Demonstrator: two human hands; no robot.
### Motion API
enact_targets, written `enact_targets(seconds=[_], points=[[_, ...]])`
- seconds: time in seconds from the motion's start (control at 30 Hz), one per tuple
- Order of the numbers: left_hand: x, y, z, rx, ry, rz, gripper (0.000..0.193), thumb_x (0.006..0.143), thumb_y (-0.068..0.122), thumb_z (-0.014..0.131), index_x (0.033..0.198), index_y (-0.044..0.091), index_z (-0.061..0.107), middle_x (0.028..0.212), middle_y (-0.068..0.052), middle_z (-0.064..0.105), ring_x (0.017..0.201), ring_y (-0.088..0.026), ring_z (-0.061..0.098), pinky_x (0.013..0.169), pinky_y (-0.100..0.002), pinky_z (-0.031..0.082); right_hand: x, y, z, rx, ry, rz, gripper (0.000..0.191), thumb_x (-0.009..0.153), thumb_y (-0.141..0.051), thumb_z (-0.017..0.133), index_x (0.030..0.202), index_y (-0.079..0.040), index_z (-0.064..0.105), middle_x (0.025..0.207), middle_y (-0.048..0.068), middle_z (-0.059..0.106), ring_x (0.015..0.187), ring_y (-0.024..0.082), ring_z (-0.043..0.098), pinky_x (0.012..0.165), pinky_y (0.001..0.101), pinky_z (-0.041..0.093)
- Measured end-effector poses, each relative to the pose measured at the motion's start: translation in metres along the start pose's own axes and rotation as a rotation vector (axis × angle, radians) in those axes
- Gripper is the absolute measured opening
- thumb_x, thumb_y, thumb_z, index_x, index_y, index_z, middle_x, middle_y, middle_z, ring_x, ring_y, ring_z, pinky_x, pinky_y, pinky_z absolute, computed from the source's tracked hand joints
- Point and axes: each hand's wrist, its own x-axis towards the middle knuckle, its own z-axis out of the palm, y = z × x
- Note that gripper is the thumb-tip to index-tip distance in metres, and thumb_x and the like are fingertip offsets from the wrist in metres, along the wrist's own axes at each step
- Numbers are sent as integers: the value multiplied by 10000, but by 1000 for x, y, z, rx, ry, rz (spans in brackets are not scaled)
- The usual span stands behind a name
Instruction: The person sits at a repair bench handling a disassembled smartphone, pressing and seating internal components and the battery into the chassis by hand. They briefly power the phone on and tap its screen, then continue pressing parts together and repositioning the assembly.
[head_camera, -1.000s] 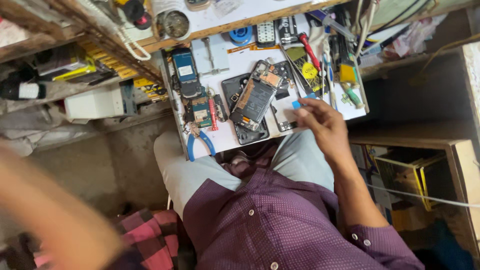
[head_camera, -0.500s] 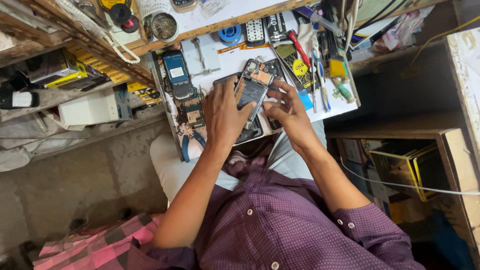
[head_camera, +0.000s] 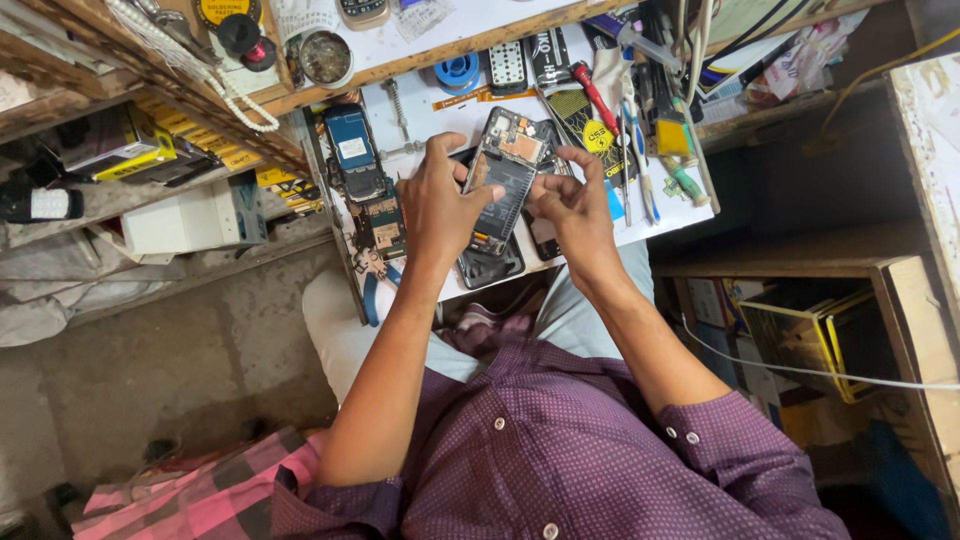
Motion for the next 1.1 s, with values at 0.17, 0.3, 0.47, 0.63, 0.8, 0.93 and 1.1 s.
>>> enact_targets(seconds=[0.17,0.3,0.47,0.63,0.8,0.93,1.1], points=[[6,12,-1,-142,3,28,612,714,160,928,1226,63,605,775,-51,671,663,-196,653,620,-355,527,10,-3,-1,-173,1,-103,553,973,49,673,1447,-67,413,1031,33,591,918,94,586,838,244,515],[-16,33,-1,-382,-121,-121,631,752,151,888,1293,58,577,796,-40,685,653,-139,663,595,-315,570,-3,-20,-20,-204,-59,-150,605,953,62,702,1468,-62,409,1007,20,580,869,75,562,804,220,495],[-77,51,19,-632,-312,-135,748,829,107,820,1453,23,416,951,-91,705,784,-129,695,662,-296,601,-60,-50,-78,-239,-125,-8,744,896,77,694,1548,-71,370,1065,21,591,834,61,555,755,209,488],[-116,35,55,-679,-542,6,840,900,61,773,1563,31,258,1098,-140,733,909,-145,742,757,-299,603,-104,-20,-124,-277,-143,56,790,902,77,681,1590,-91,330,1033,51,589,828,70,577,746,216,492],[-134,14,79,-554,-680,-90,901,868,28,729,1619,126,243,982,-173,746,790,-194,732,700,-322,581,-125,26,-142,-232,-90,110,819,900,84,670,1612,-100,309,1081,35,545,851,66,555,769,209,489],[-145,2,90,-611,-567,-44,865,870,12,733,1580,114,249,1229,-198,654,883,-212,766,727,-324,605,-133,40,-146,-283,-88,162,787,903,73,679,1594,-99,344,1116,29,536,900,63,570,791,208,496],[-148,-3,93,-505,-568,-39,769,871,25,752,1510,103,331,1221,-203,655,929,-239,783,745,-333,626,-134,39,-151,-337,-170,131,751,926,41,696,1588,-94,368,1125,47,576,884,69,577,789,217,505]])
